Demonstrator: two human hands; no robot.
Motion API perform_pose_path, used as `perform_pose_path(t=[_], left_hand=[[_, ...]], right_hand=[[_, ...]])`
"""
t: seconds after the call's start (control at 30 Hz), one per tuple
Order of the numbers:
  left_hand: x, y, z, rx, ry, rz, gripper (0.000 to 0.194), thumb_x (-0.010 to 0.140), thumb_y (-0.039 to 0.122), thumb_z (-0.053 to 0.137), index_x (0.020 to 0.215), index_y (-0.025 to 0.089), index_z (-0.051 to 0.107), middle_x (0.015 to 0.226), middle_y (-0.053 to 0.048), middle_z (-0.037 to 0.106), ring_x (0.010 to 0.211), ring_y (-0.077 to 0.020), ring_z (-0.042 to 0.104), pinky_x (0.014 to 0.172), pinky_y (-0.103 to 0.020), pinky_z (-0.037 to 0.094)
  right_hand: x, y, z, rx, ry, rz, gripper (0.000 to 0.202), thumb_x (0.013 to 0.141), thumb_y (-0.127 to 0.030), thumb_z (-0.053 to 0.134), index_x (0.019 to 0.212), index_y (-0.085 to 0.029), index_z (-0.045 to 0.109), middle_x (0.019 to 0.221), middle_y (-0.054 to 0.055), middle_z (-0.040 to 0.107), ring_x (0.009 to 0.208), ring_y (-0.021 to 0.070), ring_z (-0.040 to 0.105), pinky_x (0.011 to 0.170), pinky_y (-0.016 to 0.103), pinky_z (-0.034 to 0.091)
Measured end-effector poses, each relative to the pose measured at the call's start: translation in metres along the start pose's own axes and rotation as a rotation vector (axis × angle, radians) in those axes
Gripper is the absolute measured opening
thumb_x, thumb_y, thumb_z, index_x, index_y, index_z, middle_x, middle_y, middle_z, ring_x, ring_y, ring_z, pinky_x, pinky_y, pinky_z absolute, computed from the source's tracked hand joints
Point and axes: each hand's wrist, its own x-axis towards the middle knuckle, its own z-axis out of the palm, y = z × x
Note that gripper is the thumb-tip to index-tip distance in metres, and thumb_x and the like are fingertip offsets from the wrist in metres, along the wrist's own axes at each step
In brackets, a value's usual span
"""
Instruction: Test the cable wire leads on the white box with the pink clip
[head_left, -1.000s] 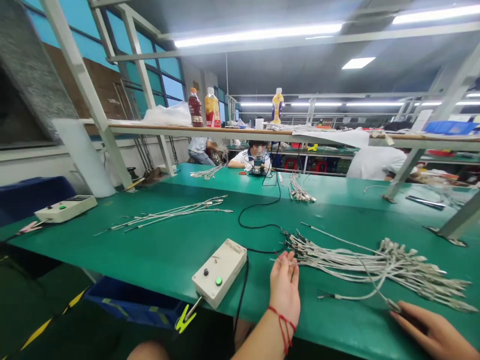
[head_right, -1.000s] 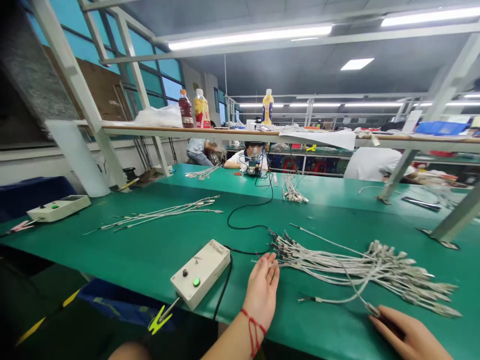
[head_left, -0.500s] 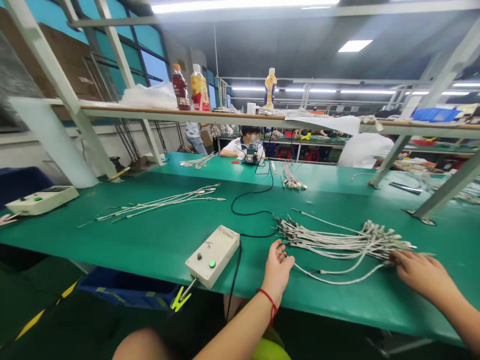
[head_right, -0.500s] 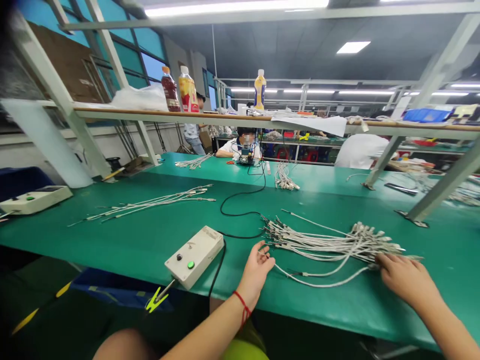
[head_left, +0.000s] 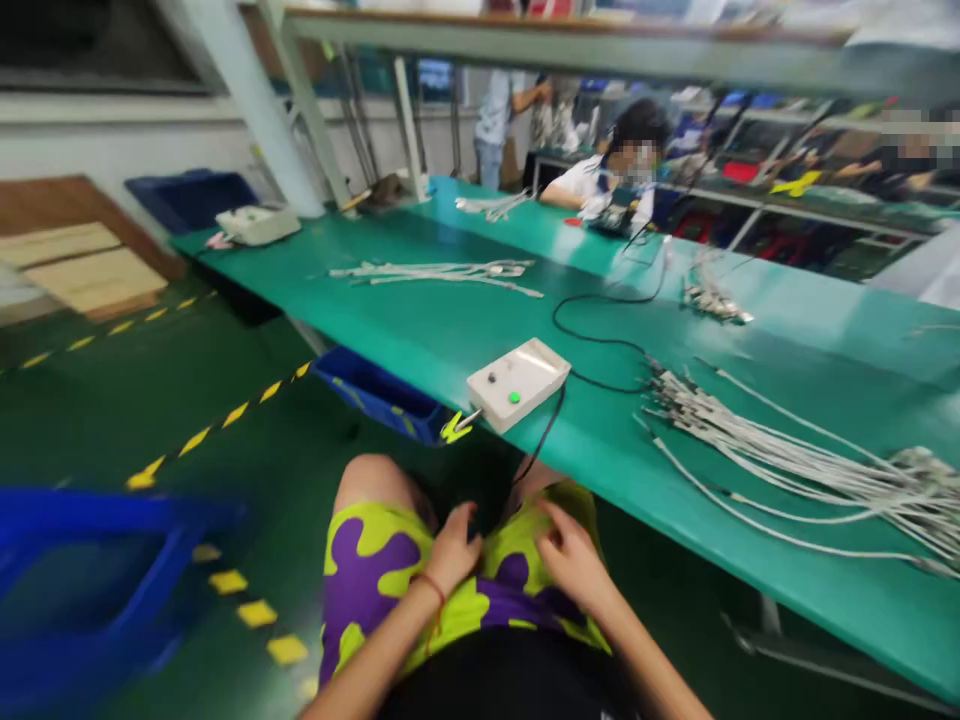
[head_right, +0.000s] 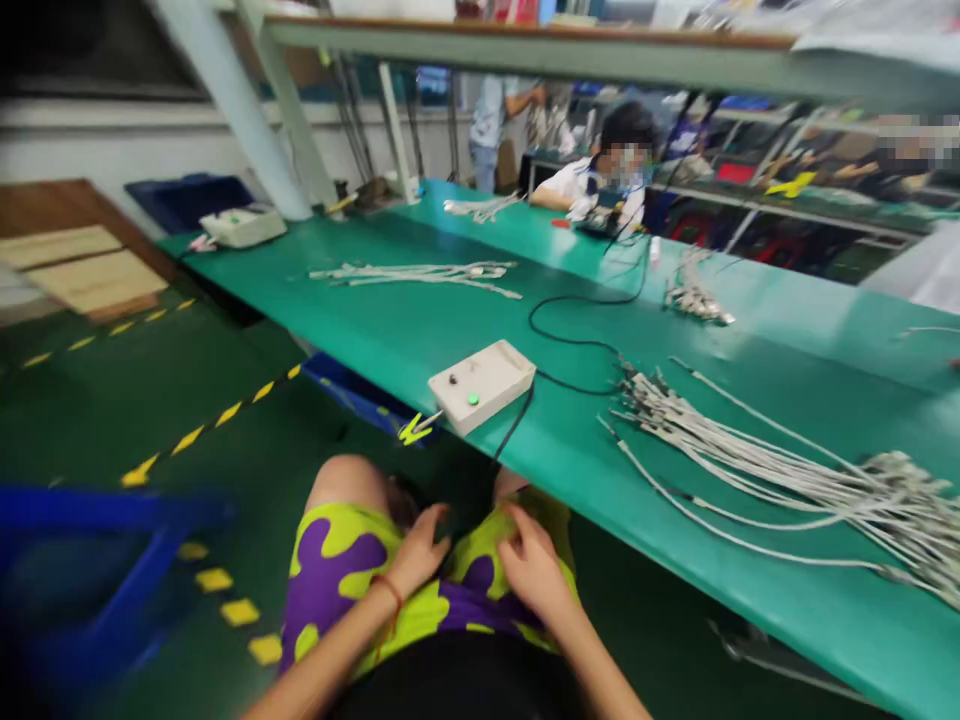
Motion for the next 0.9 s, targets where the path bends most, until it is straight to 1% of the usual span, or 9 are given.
perform_pose_path(t=[0.07, 0.13, 0.27, 0.4, 0.53, 0.67, 0.8, 0.87, 0.9], left_hand=[[0.020, -0.028, 0.004, 0.002, -0.037, -0.133, 0.042, 0.101, 0.031, 0.073, 0.140, 0.017, 0.064, 0.149, -0.014, 0.061, 0.133, -0.0329, 0.062, 0.112, -0.058, 0.054], [0.028, -0.049, 0.009, -0.014, -0.100, -0.235, 0.039, 0.101, 0.035, 0.074, 0.134, 0.016, 0.067, 0.141, -0.012, 0.066, 0.126, -0.0332, 0.066, 0.107, -0.056, 0.057], [0.011, -0.072, 0.011, -0.102, -0.137, -0.331, 0.034, 0.101, 0.039, 0.074, 0.122, 0.013, 0.072, 0.128, -0.009, 0.071, 0.117, -0.0320, 0.070, 0.101, -0.051, 0.060], [-0.023, -0.081, -0.003, -0.235, -0.001, -0.328, 0.027, 0.100, 0.041, 0.074, 0.109, 0.015, 0.074, 0.114, -0.006, 0.074, 0.110, -0.0282, 0.072, 0.098, -0.045, 0.061], [-0.042, -0.077, -0.023, -0.357, 0.180, -0.232, 0.024, 0.096, 0.040, 0.079, 0.087, 0.018, 0.073, 0.087, -0.002, 0.073, 0.088, -0.0215, 0.074, 0.086, -0.037, 0.061], [-0.060, -0.060, -0.069, -0.413, 0.311, -0.029, 0.013, 0.076, 0.032, 0.089, 0.070, 0.033, 0.078, 0.073, 0.001, 0.075, 0.081, -0.0263, 0.078, 0.083, -0.039, 0.061], [-0.116, -0.029, -0.151, -0.369, 0.355, 0.152, 0.021, 0.092, 0.031, 0.070, 0.089, 0.046, 0.084, 0.093, 0.004, 0.083, 0.094, -0.0287, 0.078, 0.090, -0.041, 0.060], [-0.154, -0.013, -0.187, -0.273, 0.508, 0.252, 0.020, 0.097, 0.034, 0.069, 0.101, 0.045, 0.084, 0.103, 0.002, 0.083, 0.101, -0.0292, 0.076, 0.092, -0.040, 0.060], [-0.172, -0.005, -0.199, -0.269, 0.640, 0.278, 0.017, 0.098, 0.037, 0.070, 0.106, 0.041, 0.084, 0.108, -0.001, 0.082, 0.103, -0.0291, 0.075, 0.094, -0.041, 0.060]], right_hand=[[0.047, 0.005, 0.037, 0.029, -0.110, 0.047, 0.055, 0.090, -0.035, 0.075, 0.142, -0.024, 0.066, 0.114, 0.010, 0.078, 0.097, 0.0264, 0.075, 0.101, 0.046, 0.061], [0.090, 0.016, 0.063, 0.065, -0.169, 0.088, 0.048, 0.097, -0.037, 0.074, 0.141, -0.020, 0.064, 0.133, 0.012, 0.071, 0.114, 0.0257, 0.071, 0.108, 0.051, 0.057], [0.148, 0.030, 0.098, 0.183, -0.241, 0.217, 0.035, 0.104, -0.042, 0.067, 0.130, -0.019, 0.067, 0.135, 0.011, 0.068, 0.116, 0.0244, 0.069, 0.100, 0.047, 0.061], [0.182, 0.014, 0.135, 0.370, -0.298, 0.243, 0.035, 0.103, -0.041, 0.069, 0.128, -0.017, 0.067, 0.126, 0.010, 0.070, 0.107, 0.0222, 0.071, 0.093, 0.043, 0.064], [0.205, -0.029, 0.181, 0.603, -0.345, 0.136, 0.035, 0.103, -0.043, 0.068, 0.126, -0.016, 0.068, 0.125, 0.010, 0.071, 0.108, 0.0226, 0.072, 0.095, 0.044, 0.063], [0.219, -0.077, 0.215, 0.829, -0.350, -0.020, 0.036, 0.104, -0.048, 0.066, 0.120, -0.016, 0.070, 0.125, 0.010, 0.072, 0.113, 0.0236, 0.071, 0.100, 0.047, 0.061], [0.227, -0.110, 0.226, 0.943, -0.352, -0.122, 0.037, 0.104, -0.051, 0.065, 0.110, -0.016, 0.073, 0.122, 0.010, 0.074, 0.114, 0.0235, 0.071, 0.104, 0.048, 0.059], [0.232, -0.122, 0.226, 0.961, -0.371, -0.154, 0.036, 0.103, -0.051, 0.067, 0.107, -0.016, 0.073, 0.122, 0.010, 0.075, 0.115, 0.0234, 0.071, 0.107, 0.049, 0.057], [0.235, -0.128, 0.226, 0.964, -0.385, -0.168, 0.036, 0.102, -0.051, 0.068, 0.105, -0.016, 0.074, 0.123, 0.010, 0.075, 0.116, 0.0235, 0.071, 0.108, 0.050, 0.056]])
